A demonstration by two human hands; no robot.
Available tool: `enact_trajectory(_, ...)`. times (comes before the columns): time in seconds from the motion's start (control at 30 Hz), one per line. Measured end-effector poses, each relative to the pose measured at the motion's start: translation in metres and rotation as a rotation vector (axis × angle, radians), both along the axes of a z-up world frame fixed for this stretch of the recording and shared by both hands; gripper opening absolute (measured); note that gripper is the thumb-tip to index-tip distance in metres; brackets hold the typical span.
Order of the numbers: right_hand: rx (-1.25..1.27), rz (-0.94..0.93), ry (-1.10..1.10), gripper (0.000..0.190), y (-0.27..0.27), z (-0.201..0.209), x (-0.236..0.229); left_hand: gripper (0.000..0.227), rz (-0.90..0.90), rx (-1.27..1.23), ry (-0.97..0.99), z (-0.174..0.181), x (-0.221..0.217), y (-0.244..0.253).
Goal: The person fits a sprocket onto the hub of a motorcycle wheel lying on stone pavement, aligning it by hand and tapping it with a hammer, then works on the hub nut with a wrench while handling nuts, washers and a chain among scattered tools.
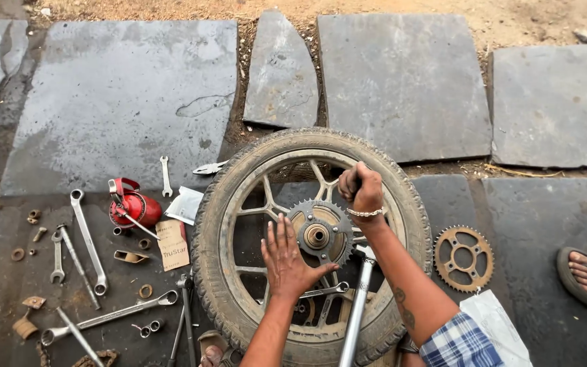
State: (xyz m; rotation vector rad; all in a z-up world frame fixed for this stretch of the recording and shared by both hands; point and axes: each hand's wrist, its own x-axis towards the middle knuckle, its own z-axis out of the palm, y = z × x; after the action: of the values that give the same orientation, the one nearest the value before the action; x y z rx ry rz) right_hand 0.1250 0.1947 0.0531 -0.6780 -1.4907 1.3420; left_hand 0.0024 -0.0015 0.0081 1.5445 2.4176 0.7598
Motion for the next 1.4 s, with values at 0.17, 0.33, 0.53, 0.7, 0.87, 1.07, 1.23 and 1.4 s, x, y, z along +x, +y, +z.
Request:
enact_trajectory(0.17, -0.251, 0.214, 0.193, 0.049, -0.006, -0.043, -0.019, 0.160, -0.111, -0.389, 0.114, 0.017, 0.001, 0.003)
enact_trajectory(0.33, -0.369, 0.260, 0.032, 0.048, 0.001, -0.062, -0.035, 0.162, -0.111, -0.415, 0.101, 0.015, -0.001, 0.004)
enact_trajectory(0.53, -0.266, 0.251, -0.128, 0.051, 0.008, -0.080, -0.045, 0.163, -0.120, -0.347, 0.051, 0.016, 0.002, 0.004)
enact_trajectory(0.7, -0.213, 0.154, -0.206, 0.051, -0.007, -0.048, -0.020, 0.161, -0.076, -0.309, 0.048, 0.011, 0.002, 0.009)
enact_trajectory(0.87, -0.294, 0.012, 0.003, 0.049, -0.040, -0.082, 0.018, 0.161, -0.059, -0.228, -0.025, 0.010, 0.007, 0.006)
enact_trajectory(1.07, -0.442, -0.171, -0.080, 0.047, -0.040, -0.054, 0.023, 0.166, -0.045, -0.330, -0.030, 0.031, 0.001, 0.007)
enact_trajectory(1.23, -0.275, -0.553, -0.363, 0.041, -0.110, -0.058, 0.065, 0.123, -0.100, -0.256, 0.023, -0.007, -0.005, -0.070)
enact_trajectory(1.4, 0.311, -0.440, -0.667, 0.037, -0.211, -0.088, 0.078, 0.045, -0.253, -0.371, -0.023, -0.027, -0.004, -0.148)
